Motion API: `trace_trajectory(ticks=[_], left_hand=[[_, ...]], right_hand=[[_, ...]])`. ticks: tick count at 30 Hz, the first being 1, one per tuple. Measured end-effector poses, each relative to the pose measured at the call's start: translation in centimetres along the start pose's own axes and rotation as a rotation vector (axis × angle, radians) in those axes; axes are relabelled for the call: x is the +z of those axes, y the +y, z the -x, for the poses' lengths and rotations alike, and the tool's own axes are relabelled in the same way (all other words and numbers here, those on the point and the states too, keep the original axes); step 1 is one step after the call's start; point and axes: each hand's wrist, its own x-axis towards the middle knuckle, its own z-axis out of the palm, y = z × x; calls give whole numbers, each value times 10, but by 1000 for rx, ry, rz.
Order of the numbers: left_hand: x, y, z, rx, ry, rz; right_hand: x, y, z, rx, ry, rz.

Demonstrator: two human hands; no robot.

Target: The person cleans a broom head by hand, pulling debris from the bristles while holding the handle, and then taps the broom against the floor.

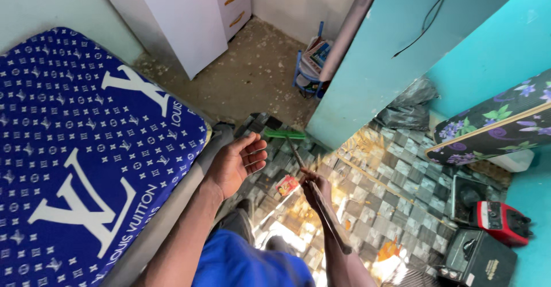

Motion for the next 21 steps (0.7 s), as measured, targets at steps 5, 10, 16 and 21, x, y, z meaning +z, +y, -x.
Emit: trace_trajectory(ticks=[5, 10, 16, 21], left_hand=[[-41, 23, 4, 53, -12, 49], [-79, 33, -27, -38, -49, 125], [-127, 89, -26, -52, -103, 1], [-163, 115, -19, -80, -57, 16]], right_hand=[[11, -14, 71, 202, -54, 156], [21, -78, 88, 222, -75, 185], [65, -160, 38, 244, 121, 167], [122, -93, -2, -75, 41, -197]])
